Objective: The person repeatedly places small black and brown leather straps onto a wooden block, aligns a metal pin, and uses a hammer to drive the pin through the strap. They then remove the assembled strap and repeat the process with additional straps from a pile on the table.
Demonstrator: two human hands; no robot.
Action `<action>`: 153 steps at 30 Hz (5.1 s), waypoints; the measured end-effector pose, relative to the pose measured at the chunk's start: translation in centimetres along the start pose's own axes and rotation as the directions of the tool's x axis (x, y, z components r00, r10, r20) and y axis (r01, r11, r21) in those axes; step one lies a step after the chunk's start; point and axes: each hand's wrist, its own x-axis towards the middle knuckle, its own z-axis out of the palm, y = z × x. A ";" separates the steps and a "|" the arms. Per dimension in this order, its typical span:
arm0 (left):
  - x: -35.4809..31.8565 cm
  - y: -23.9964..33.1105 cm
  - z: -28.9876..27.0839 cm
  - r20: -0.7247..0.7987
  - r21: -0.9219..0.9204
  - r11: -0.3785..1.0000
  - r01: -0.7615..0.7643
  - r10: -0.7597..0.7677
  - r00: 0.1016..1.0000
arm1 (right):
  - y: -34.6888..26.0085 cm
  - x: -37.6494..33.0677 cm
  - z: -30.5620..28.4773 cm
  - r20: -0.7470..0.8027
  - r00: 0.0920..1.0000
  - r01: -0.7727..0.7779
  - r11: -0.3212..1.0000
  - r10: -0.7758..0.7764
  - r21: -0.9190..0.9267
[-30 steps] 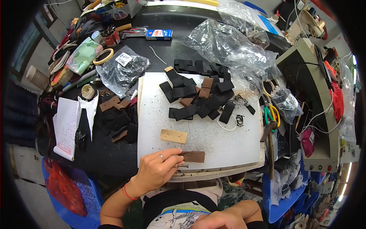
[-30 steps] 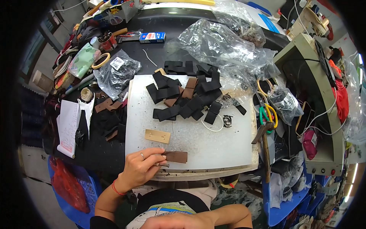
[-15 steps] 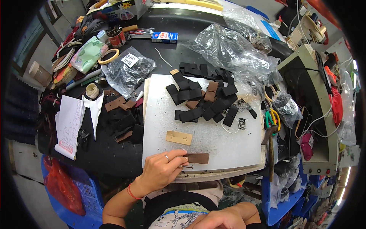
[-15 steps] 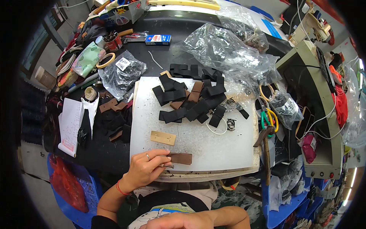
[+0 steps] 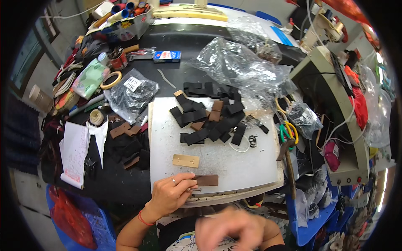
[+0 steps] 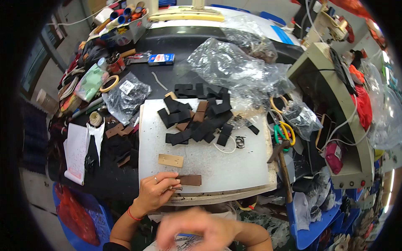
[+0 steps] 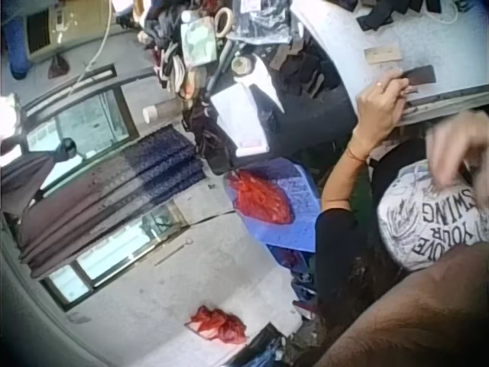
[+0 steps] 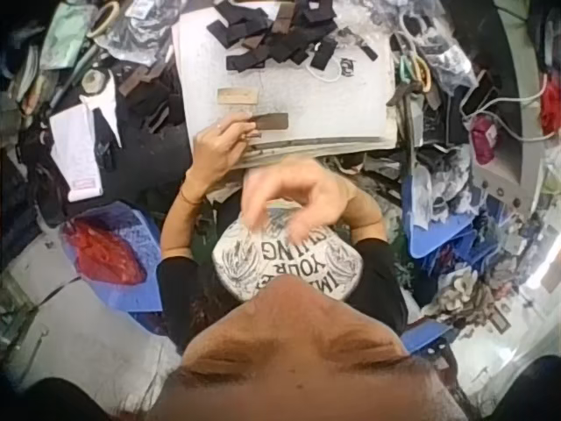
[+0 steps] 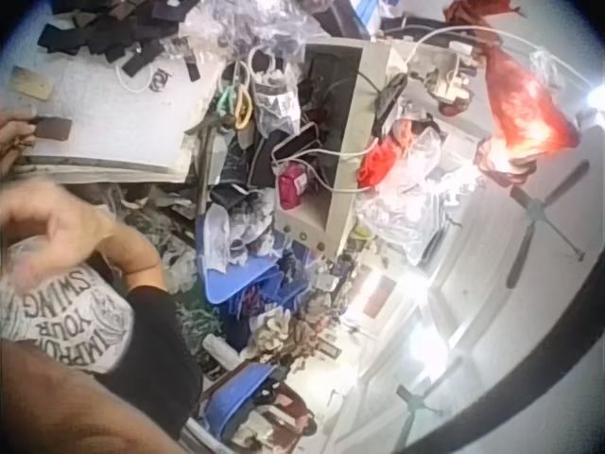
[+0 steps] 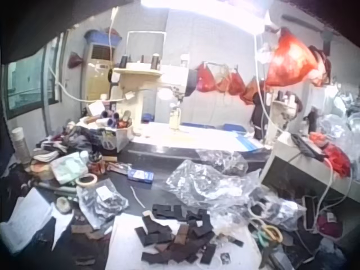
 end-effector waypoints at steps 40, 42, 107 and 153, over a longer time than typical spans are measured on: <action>-0.2 -0.6 0.2 0.026 -0.062 0.998 0.032 -0.031 0.999 | 2.8 -2.5 -5.8 -0.799 0.601 -0.700 0.482 -0.002 -0.527; -0.2 -0.5 -0.1 0.030 -0.077 0.996 0.051 -0.049 0.998 | 3.0 -2.3 -5.7 -0.767 0.639 -0.681 0.419 -0.062 -0.601; 2.6 2.2 2.7 0.064 -0.442 0.888 0.129 -0.112 0.992 | 3.8 -6.1 -5.7 -0.313 0.927 -0.360 -0.253 -0.208 -0.898; 2.2 3.0 1.2 -0.130 -0.758 0.622 0.196 -0.439 0.889 | -3.1 -6.3 -2.2 -0.623 0.780 -0.544 -0.435 0.052 -0.717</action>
